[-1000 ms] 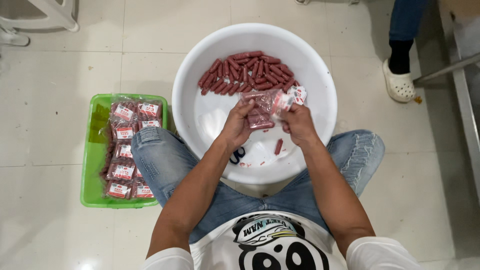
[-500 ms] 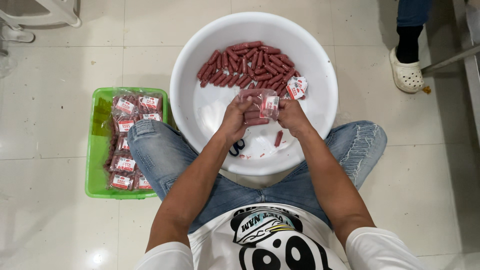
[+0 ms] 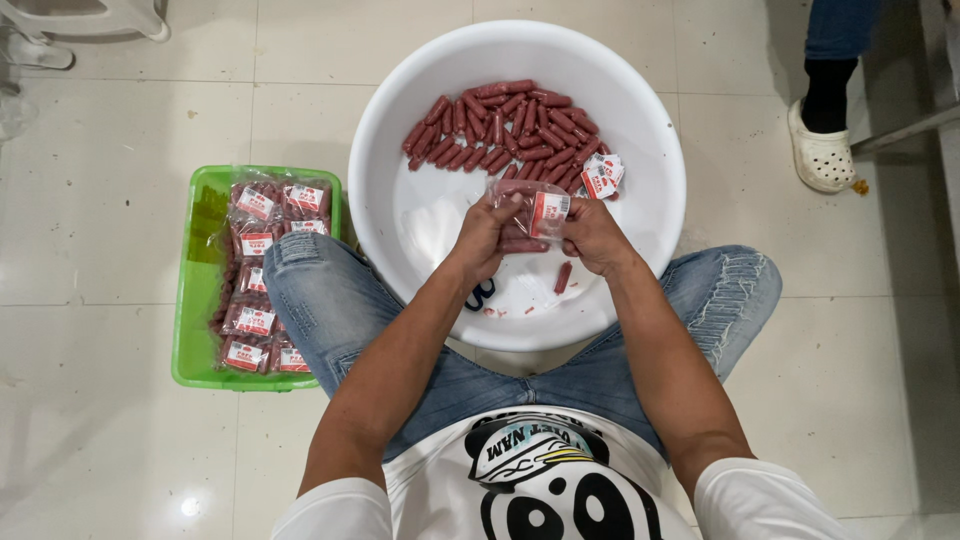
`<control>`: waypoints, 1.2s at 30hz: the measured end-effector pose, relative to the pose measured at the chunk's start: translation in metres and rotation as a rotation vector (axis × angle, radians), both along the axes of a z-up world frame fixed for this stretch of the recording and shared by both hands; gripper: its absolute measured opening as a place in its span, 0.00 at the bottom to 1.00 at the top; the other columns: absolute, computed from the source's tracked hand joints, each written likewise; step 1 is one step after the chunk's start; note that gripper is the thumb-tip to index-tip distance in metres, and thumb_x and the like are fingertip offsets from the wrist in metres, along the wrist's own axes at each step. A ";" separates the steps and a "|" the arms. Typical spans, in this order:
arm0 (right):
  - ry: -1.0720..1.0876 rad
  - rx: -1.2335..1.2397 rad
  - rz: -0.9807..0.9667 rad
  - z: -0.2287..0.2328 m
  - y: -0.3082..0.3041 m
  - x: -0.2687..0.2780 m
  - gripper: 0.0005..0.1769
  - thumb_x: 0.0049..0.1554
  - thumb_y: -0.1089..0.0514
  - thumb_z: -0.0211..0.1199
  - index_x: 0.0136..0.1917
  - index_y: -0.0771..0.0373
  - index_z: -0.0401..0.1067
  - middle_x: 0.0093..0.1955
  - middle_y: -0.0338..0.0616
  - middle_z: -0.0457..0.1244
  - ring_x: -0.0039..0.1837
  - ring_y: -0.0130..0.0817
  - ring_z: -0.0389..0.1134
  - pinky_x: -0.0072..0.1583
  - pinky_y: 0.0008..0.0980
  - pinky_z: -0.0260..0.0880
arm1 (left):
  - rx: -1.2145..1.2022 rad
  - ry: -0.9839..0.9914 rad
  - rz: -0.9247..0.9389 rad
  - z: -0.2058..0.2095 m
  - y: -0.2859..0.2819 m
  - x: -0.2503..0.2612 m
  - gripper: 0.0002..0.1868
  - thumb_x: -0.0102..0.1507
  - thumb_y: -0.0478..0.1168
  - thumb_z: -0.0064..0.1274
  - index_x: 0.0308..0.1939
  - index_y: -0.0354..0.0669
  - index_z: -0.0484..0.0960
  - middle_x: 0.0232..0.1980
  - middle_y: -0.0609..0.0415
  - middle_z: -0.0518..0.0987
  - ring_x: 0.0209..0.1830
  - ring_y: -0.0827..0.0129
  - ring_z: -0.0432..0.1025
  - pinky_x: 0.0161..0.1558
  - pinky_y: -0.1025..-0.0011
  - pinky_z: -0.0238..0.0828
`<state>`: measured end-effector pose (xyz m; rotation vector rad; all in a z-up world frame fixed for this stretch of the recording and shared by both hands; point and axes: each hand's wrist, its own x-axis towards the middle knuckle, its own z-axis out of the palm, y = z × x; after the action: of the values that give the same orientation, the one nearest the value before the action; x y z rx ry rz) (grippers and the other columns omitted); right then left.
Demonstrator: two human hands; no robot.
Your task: The person picks up several sausages from a bowl and places them into a plastic bag by hand. The person places a label into the bag and sets the filled bag into a tray.
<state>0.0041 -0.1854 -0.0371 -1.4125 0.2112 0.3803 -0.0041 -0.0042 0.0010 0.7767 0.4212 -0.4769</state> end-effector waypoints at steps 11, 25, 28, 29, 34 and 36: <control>-0.227 -0.258 0.025 -0.010 -0.001 -0.003 0.12 0.50 0.67 0.77 0.40 0.68 0.72 0.25 0.42 0.62 0.27 0.23 0.61 0.30 0.21 0.58 | 0.211 -0.143 0.072 -0.012 -0.014 -0.009 0.14 0.61 0.31 0.62 0.49 0.42 0.78 0.40 0.48 0.84 0.34 0.58 0.81 0.34 0.55 0.85; -0.381 -0.279 0.041 0.042 0.016 -0.011 0.25 0.68 0.41 0.56 0.39 0.59 0.79 0.26 0.44 0.62 0.30 0.27 0.57 0.37 0.26 0.60 | 0.162 0.005 0.235 -0.012 -0.002 0.013 0.11 0.64 0.35 0.60 0.48 0.45 0.77 0.37 0.50 0.83 0.32 0.59 0.81 0.31 0.56 0.85; -0.464 -0.415 -0.254 0.033 0.001 -0.003 0.06 0.62 0.62 0.69 0.42 0.61 0.79 0.29 0.42 0.63 0.34 0.22 0.58 0.37 0.24 0.56 | 0.118 0.030 0.335 0.016 0.010 0.017 0.10 0.65 0.38 0.60 0.47 0.46 0.76 0.36 0.52 0.82 0.32 0.59 0.81 0.30 0.56 0.85; -0.262 -0.244 -0.260 0.038 0.003 -0.007 0.06 0.62 0.54 0.68 0.46 0.57 0.76 0.31 0.38 0.63 0.32 0.20 0.59 0.35 0.19 0.59 | 0.040 -0.001 0.384 0.029 0.014 0.014 0.11 0.65 0.37 0.59 0.47 0.45 0.74 0.37 0.52 0.81 0.32 0.62 0.81 0.31 0.59 0.85; 0.025 0.239 -0.246 0.014 0.034 -0.010 0.03 0.59 0.63 0.67 0.46 0.63 0.74 0.35 0.44 0.67 0.34 0.31 0.70 0.33 0.23 0.70 | -0.048 -0.041 0.335 0.008 0.007 0.011 0.12 0.64 0.33 0.58 0.49 0.46 0.74 0.39 0.54 0.82 0.34 0.63 0.81 0.33 0.62 0.86; -0.138 0.227 -0.357 0.025 0.027 -0.005 0.05 0.60 0.58 0.66 0.47 0.61 0.76 0.35 0.43 0.68 0.29 0.20 0.67 0.30 0.12 0.61 | -0.002 -0.130 0.201 -0.026 0.009 0.018 0.20 0.57 0.35 0.68 0.49 0.43 0.78 0.38 0.50 0.83 0.32 0.62 0.82 0.29 0.67 0.86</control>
<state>-0.0006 -0.1580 -0.0120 -1.1445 0.2920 0.0103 0.0143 0.0051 -0.0247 0.7497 0.3731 -0.2378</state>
